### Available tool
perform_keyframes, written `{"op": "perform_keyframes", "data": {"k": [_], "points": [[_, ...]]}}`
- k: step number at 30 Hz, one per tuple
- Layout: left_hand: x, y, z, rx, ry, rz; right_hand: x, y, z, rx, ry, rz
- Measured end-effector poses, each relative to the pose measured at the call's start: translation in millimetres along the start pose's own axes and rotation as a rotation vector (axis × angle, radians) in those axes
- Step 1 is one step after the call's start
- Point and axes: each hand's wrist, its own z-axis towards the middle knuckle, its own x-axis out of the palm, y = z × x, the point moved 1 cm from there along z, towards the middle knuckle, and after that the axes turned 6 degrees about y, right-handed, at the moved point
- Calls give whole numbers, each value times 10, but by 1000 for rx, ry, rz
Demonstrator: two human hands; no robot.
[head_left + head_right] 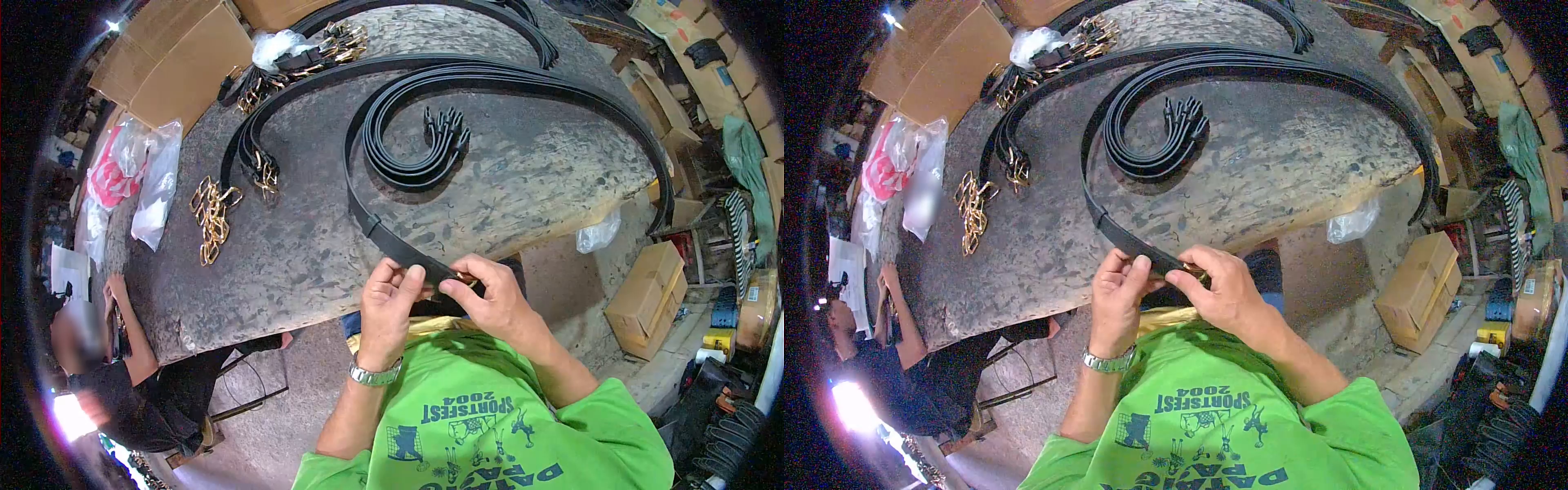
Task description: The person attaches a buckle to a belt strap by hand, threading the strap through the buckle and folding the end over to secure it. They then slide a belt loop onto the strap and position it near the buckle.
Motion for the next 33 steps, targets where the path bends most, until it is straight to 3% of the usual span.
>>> {"op": "perform_keyframes", "data": {"k": [1,5,7,9,11,15,20,27,33], "points": [[-43,32,7,-73,5,-39,3,-1,-8,-2,0,1],[-71,67,28,-46,60,-6,-7,38,-35,-114,-53,-81],[-44,19,32,-82,3,-64,-44,85,-21,-153,-80,-117],[-53,-54,100,-59,-102,-111,-82,148,-11,-315,-164,-381],[-194,-109,217,55,-240,-172,-67,172,-2,-354,-202,-437],[-297,-231,376,-99,-149,-48,-31,234,-8,-443,-185,-562],[-116,-83,247,-197,-15,-153,-28,193,22,-449,-187,-622],[-16,2,153,-108,39,-226,-17,198,-22,-452,-151,-661],[6,15,148,-175,62,-277,-44,246,0,-473,-158,-648]]}}
